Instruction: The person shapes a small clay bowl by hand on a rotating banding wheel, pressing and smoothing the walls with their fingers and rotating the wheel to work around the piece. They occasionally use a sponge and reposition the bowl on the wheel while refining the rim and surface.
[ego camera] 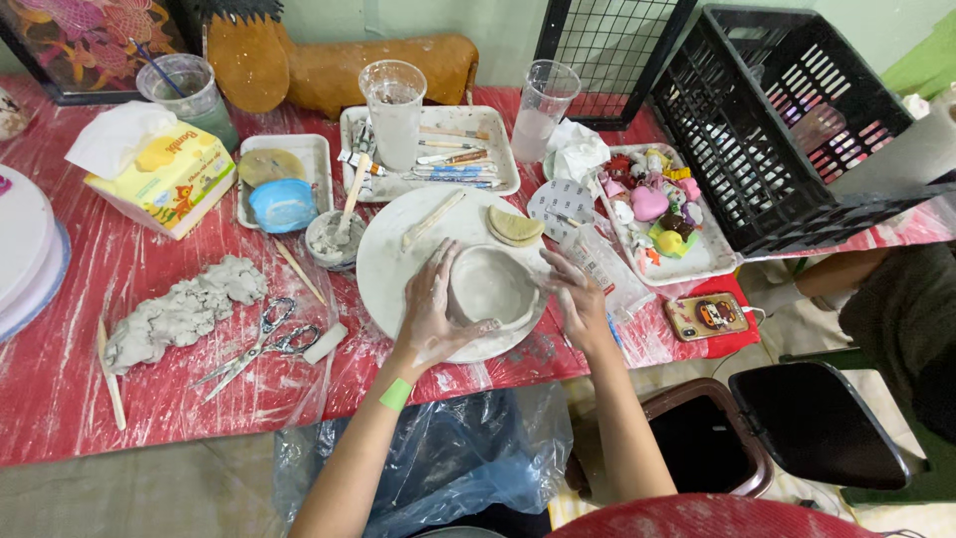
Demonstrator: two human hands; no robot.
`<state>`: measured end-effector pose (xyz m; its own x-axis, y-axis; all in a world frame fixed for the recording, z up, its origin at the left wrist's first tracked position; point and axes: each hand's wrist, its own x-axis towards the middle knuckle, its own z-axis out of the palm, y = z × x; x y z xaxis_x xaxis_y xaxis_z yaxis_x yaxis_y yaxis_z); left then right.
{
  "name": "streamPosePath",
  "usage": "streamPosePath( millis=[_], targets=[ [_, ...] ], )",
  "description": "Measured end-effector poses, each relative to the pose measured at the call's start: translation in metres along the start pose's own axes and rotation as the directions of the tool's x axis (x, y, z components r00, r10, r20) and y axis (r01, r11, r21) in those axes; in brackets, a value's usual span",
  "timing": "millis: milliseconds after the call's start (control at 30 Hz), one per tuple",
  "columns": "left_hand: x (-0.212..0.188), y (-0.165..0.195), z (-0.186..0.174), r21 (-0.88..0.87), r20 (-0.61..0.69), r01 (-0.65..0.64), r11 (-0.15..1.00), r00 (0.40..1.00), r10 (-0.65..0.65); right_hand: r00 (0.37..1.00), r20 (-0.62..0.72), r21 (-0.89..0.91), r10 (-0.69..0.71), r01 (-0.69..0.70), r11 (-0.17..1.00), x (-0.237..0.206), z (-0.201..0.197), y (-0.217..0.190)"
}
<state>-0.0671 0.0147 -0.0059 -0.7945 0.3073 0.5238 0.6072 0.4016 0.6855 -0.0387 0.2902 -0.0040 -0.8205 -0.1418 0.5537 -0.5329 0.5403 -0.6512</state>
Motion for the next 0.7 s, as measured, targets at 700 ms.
streamPosePath(
  millis=[700],
  targets=[
    [0.003,-0.006,-0.016,-0.014,0.043,-0.106,0.994,0.993,0.106,0.958,0.283,-0.245,0.046,0.026,0.969,0.023,-0.037,-0.039]
  ],
)
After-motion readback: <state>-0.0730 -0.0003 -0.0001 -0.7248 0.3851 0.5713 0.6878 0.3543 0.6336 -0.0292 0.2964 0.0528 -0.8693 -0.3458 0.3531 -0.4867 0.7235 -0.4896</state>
